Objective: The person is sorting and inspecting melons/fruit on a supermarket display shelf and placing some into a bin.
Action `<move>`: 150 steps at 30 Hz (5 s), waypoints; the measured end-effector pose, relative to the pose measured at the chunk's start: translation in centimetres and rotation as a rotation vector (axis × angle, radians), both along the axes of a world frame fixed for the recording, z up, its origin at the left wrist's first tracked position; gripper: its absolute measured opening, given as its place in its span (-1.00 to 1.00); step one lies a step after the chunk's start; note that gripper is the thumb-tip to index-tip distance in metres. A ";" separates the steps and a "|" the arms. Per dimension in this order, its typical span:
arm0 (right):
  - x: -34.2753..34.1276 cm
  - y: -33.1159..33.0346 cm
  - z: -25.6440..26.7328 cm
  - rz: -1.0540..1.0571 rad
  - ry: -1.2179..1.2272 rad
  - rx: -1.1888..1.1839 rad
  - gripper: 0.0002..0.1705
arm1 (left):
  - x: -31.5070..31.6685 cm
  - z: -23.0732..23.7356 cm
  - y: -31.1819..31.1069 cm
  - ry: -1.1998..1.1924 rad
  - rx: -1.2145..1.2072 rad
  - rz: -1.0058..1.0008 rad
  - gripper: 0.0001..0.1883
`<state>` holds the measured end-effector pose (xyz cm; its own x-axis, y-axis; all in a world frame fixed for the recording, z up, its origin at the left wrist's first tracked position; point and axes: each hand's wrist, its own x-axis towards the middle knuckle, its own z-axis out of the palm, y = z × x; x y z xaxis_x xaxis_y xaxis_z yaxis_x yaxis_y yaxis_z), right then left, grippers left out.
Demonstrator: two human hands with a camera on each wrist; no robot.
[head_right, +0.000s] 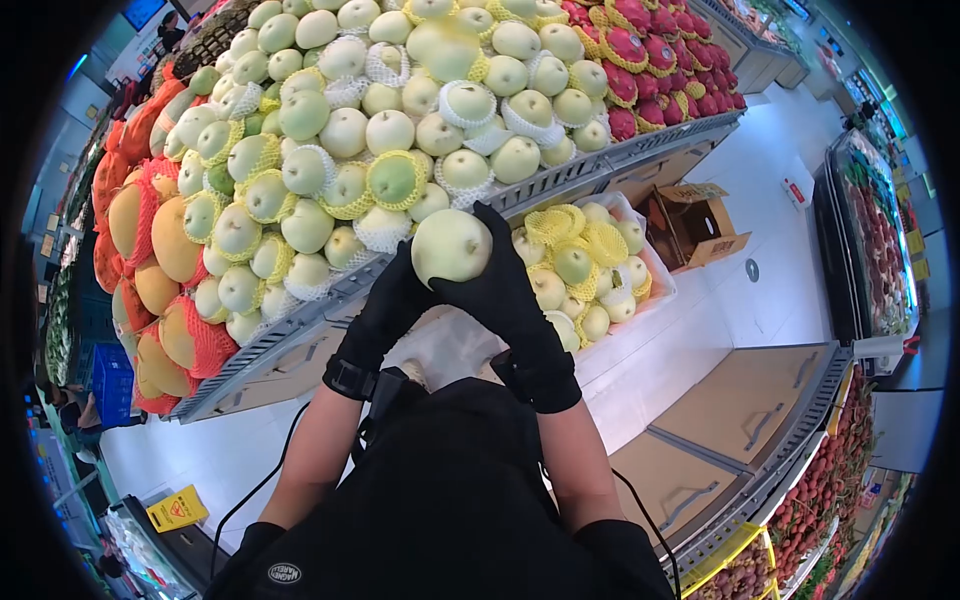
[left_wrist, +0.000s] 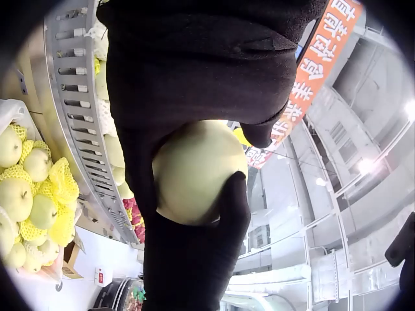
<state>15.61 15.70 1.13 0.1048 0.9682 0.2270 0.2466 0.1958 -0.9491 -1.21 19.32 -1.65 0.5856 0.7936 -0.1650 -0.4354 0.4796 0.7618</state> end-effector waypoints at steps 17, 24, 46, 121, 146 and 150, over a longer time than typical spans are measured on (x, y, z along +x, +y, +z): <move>-13.5 2.9 3.1 0.176 0.012 -0.031 0.19 | -13.3 4.6 1.9 0.281 0.460 0.095 -0.41; -19.0 4.1 2.2 0.164 0.085 -0.084 0.11 | -18.6 3.4 2.6 0.205 0.476 0.092 -0.26; -18.3 6.1 5.2 0.273 0.107 -0.041 0.03 | -19.1 8.9 3.6 0.334 0.674 0.264 -0.48; -12.5 6.9 6.3 0.309 0.202 0.089 -0.46 | -15.3 8.0 6.4 0.274 0.835 0.365 0.17; -10.0 6.1 6.0 0.237 0.270 -0.009 -0.39 | -12.7 5.9 6.2 0.488 0.659 0.314 0.03; -10.1 5.9 5.3 0.210 0.238 0.052 -0.30 | -12.9 6.5 5.5 0.919 0.967 0.280 -0.06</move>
